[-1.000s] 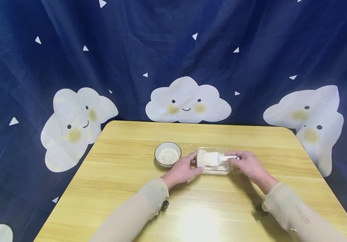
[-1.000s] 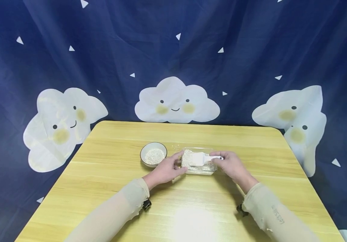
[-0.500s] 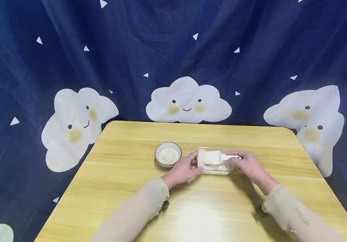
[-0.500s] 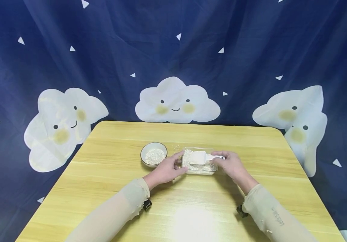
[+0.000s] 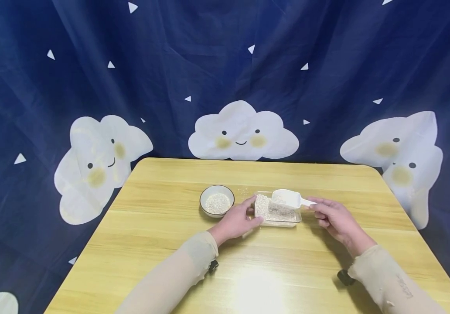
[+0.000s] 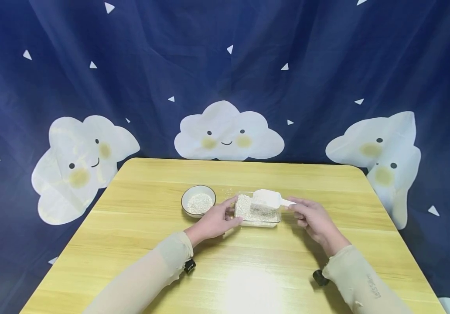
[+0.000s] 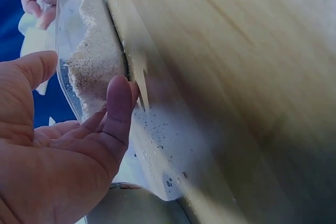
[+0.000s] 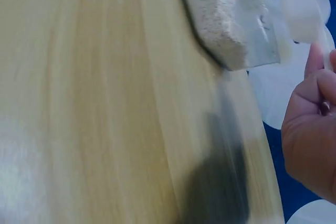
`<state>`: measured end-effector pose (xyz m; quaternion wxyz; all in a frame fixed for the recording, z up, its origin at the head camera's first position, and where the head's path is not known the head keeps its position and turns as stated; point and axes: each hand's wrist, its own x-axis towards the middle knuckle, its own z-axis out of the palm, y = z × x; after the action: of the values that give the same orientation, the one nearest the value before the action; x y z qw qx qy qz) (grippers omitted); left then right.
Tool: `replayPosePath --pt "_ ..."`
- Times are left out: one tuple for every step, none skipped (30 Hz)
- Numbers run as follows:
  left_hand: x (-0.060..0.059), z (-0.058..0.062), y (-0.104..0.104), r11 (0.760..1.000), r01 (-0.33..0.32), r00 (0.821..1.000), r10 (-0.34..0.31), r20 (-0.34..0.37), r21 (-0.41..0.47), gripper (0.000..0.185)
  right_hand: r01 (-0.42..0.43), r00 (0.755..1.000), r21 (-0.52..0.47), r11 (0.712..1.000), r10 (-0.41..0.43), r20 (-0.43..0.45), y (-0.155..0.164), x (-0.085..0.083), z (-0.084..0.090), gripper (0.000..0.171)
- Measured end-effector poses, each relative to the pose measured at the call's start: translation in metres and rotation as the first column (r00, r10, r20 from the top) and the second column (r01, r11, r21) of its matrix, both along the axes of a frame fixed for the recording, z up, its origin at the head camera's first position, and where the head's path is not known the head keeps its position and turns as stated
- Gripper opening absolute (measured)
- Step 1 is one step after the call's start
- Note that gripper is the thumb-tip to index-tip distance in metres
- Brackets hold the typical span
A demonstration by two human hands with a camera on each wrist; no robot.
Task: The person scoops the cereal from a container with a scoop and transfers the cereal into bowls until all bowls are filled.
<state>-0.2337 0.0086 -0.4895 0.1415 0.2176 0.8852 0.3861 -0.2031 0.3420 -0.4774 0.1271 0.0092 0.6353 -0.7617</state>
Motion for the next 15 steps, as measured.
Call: replayPosePath --pt "0.000 0.000 0.000 1.000 0.000 1.000 0.000 0.001 0.001 0.089 -0.021 1.000 -0.093 0.995 0.021 -0.002 0.003 -0.001 -0.002 0.031" --pt "0.000 -0.001 0.000 1.000 0.001 1.000 -0.001 0.004 0.002 0.089 -0.050 0.999 -0.183 0.982 0.049 -0.007 0.006 -0.001 -0.003 0.036" --pt "0.000 -0.001 0.000 1.000 0.000 1.000 0.000 0.009 0.005 0.089 -0.076 0.997 -0.263 0.962 0.075 -0.014 0.008 -0.002 -0.004 0.039" --pt "0.000 -0.001 0.000 1.000 0.000 1.000 0.000 0.015 0.008 0.089 -0.100 0.995 -0.328 0.939 0.098 -0.023 0.010 -0.003 -0.004 0.042" --pt "0.000 -0.001 0.000 1.000 -0.001 1.000 0.000 0.020 0.011 0.089 -0.121 0.993 -0.374 0.919 0.118 -0.032 0.011 -0.004 -0.005 0.042" --pt "0.001 -0.001 0.000 1.000 0.000 1.000 0.000 0.022 0.014 0.090 -0.136 0.990 -0.409 0.902 0.132 -0.039 0.011 -0.005 -0.005 0.042" --pt "0.002 0.000 -0.001 1.000 0.001 1.000 -0.002 0.022 0.016 0.091 -0.146 0.989 -0.431 0.890 0.141 -0.043 0.011 -0.007 -0.004 0.042" --pt "0.003 0.001 -0.001 1.000 0.005 1.000 -0.005 0.021 0.016 0.092 -0.150 0.988 -0.444 0.884 0.145 -0.047 0.010 -0.008 -0.004 0.041" --pt "0.004 0.003 -0.002 1.000 0.008 1.000 -0.009 0.014 0.015 0.092 -0.151 0.988 -0.443 0.884 0.144 -0.049 0.009 -0.008 -0.003 0.040" --pt "0.005 0.006 -0.004 1.000 0.016 1.000 -0.016 0.002 0.012 0.093 -0.150 0.989 -0.438 0.886 0.142 -0.050 0.007 -0.009 -0.002 0.040" --pt "0.006 0.009 -0.007 1.000 0.016 1.000 -0.016 -0.020 0.012 0.092 -0.149 0.989 -0.429 0.891 0.141 -0.050 0.006 -0.010 -0.001 0.039" --pt "0.007 0.013 -0.010 1.000 0.017 0.999 -0.017 -0.044 0.013 0.090 -0.146 0.989 -0.420 0.896 0.138 -0.050 0.005 -0.010 0.000 0.039" --pt "0.008 0.017 -0.015 1.000 0.017 0.998 -0.016 -0.065 0.018 0.089 -0.144 0.990 -0.407 0.902 0.135 -0.051 0.004 -0.011 0.001 0.039" --pt "0.009 0.022 -0.023 0.999 0.016 0.996 -0.013 -0.089 0.031 0.086 -0.143 0.990 -0.395 0.908 0.132 -0.054 0.002 -0.012 0.002 0.038" --pt "0.009 0.026 -0.031 0.999 0.010 0.993 -0.004 -0.116 0.049 0.082 -0.142 0.990 -0.380 0.914 0.130 -0.057 0.001 -0.013 0.004 0.038"
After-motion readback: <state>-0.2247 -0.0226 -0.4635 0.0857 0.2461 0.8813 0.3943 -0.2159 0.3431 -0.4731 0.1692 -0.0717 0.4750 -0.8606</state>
